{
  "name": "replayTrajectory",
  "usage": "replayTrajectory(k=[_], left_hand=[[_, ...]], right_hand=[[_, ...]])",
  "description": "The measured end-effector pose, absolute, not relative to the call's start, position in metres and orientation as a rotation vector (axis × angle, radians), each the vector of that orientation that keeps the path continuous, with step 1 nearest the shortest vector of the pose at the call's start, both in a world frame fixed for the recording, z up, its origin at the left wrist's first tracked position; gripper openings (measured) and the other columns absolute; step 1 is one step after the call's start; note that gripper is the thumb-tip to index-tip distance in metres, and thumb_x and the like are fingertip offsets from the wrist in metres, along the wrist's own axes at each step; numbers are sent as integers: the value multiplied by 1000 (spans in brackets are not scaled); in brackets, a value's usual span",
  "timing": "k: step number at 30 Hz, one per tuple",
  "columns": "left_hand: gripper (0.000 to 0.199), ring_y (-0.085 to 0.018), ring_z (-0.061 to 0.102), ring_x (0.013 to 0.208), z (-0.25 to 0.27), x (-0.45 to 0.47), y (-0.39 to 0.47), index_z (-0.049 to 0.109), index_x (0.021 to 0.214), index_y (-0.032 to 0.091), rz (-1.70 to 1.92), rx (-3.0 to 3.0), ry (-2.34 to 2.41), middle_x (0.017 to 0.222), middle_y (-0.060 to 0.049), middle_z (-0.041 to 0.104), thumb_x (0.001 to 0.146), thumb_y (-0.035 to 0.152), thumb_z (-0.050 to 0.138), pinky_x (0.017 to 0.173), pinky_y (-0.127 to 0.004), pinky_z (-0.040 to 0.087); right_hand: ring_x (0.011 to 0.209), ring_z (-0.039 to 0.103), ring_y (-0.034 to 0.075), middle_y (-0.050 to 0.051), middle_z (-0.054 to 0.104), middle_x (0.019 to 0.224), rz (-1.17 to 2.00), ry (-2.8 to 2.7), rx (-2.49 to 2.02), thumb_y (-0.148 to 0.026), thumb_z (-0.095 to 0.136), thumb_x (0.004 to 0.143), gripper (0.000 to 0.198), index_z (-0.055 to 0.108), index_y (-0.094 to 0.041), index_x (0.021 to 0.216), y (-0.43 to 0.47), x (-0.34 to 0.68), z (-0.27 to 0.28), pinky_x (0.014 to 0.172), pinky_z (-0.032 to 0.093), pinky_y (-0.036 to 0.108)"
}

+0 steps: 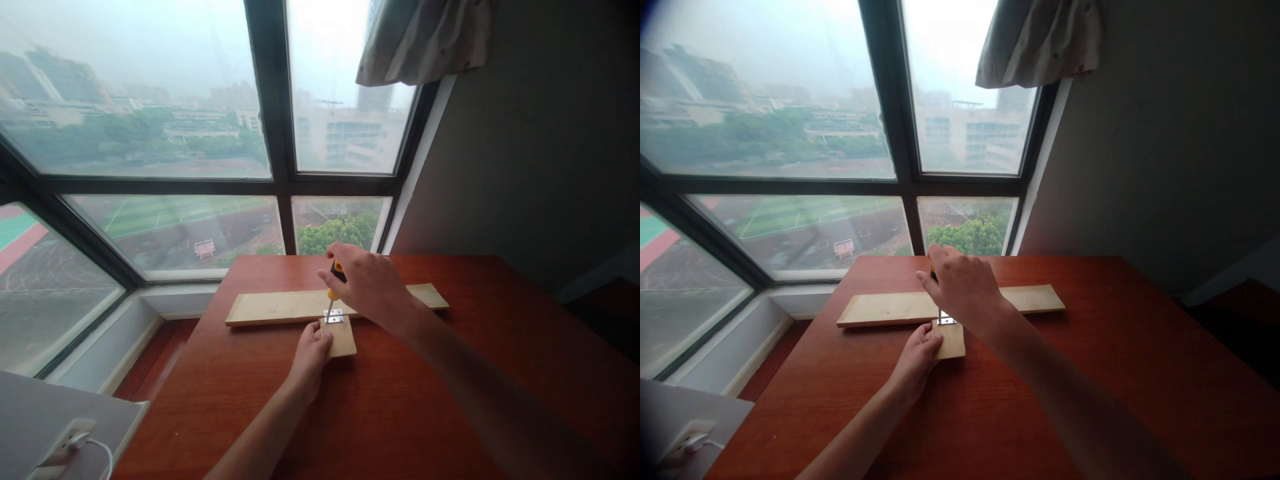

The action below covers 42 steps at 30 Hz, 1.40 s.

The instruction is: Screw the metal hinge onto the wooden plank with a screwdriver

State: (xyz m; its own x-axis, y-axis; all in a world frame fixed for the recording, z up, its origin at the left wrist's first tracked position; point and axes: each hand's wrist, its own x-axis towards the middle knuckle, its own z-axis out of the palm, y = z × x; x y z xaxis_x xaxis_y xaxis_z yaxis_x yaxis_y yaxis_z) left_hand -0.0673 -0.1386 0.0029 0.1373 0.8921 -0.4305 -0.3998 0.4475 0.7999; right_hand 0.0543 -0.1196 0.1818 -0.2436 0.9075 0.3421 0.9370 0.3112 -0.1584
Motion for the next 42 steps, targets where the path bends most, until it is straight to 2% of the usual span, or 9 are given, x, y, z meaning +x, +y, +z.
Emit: replayTrajectory(k=[6, 12, 15, 18, 24, 27, 30, 36, 42], left_hand=[[30, -19, 68, 80, 5, -67, -140, 53, 106, 15, 1010, 575, 1058, 96, -11, 70, 79, 13, 64, 69, -27, 53], [29, -19, 68, 81, 4, -67, -139, 52, 107, 14, 1018, 579, 1050, 96, -11, 70, 80, 12, 63, 72, -27, 53], [28, -18, 68, 80, 5, -68, -139, 52, 107, 13, 1011, 590, 1055, 96, -11, 70, 80, 12, 62, 71, -25, 52], [28, -18, 68, 80, 6, -68, -140, 53, 106, 14, 1012, 582, 1051, 98, -11, 70, 80, 12, 63, 71, -25, 52], [27, -18, 68, 80, 8, -68, -140, 53, 106, 14, 999, 588, 1063, 98, -11, 70, 80, 13, 62, 67, -25, 53], [28, -18, 68, 79, 8, -69, -140, 54, 106, 15, 995, 579, 1068, 97, -11, 70, 79, 13, 64, 68, -25, 53], [30, -19, 68, 78, 8, -69, -140, 54, 106, 14, 1002, 576, 1065, 96, -11, 70, 78, 13, 65, 68, -28, 54], [30, -19, 68, 79, 10, -69, -141, 54, 106, 14, 1003, 583, 1054, 96, -12, 70, 78, 13, 64, 71, -28, 54], [32, -19, 68, 78, 8, -69, -141, 55, 104, 14, 1027, 583, 1048, 93, -11, 70, 75, 13, 67, 71, -28, 54]], right_hand=[[90, 62, 21, 7, 63, 114, -67, -2194, -1612, -26, 46, 85, 35, 50, -22, 120, -119, 56, 180, 71, 42, 31], [88, 62, 22, 7, 64, 108, -89, -2197, -1621, -44, 44, 91, 34, 53, -22, 115, -118, 57, 179, 68, 41, 31], [85, 62, 20, 6, 66, 106, -71, -2182, -1625, -35, 43, 91, 28, 53, -22, 114, -117, 57, 178, 68, 41, 30], [90, 62, 21, 6, 64, 113, -62, -2168, -1596, -26, 47, 84, 36, 50, -22, 120, -119, 58, 179, 70, 41, 30], [84, 63, 21, 5, 67, 103, -85, -2175, -1621, -44, 43, 91, 31, 55, -23, 111, -119, 58, 180, 65, 40, 30], [84, 63, 20, 4, 67, 104, -78, -2173, -1632, -34, 43, 91, 26, 54, -24, 112, -119, 57, 181, 67, 40, 30], [89, 62, 21, 6, 64, 114, -82, -2177, -1607, -27, 47, 85, 37, 50, -22, 121, -120, 57, 181, 69, 42, 30], [87, 63, 23, 7, 65, 107, -107, -2192, -1643, -46, 45, 90, 35, 54, -23, 115, -121, 56, 181, 68, 43, 32], [93, 62, 21, 8, 63, 115, -65, -2187, -1590, -27, 47, 85, 39, 49, -22, 124, -122, 56, 180, 74, 44, 31]])
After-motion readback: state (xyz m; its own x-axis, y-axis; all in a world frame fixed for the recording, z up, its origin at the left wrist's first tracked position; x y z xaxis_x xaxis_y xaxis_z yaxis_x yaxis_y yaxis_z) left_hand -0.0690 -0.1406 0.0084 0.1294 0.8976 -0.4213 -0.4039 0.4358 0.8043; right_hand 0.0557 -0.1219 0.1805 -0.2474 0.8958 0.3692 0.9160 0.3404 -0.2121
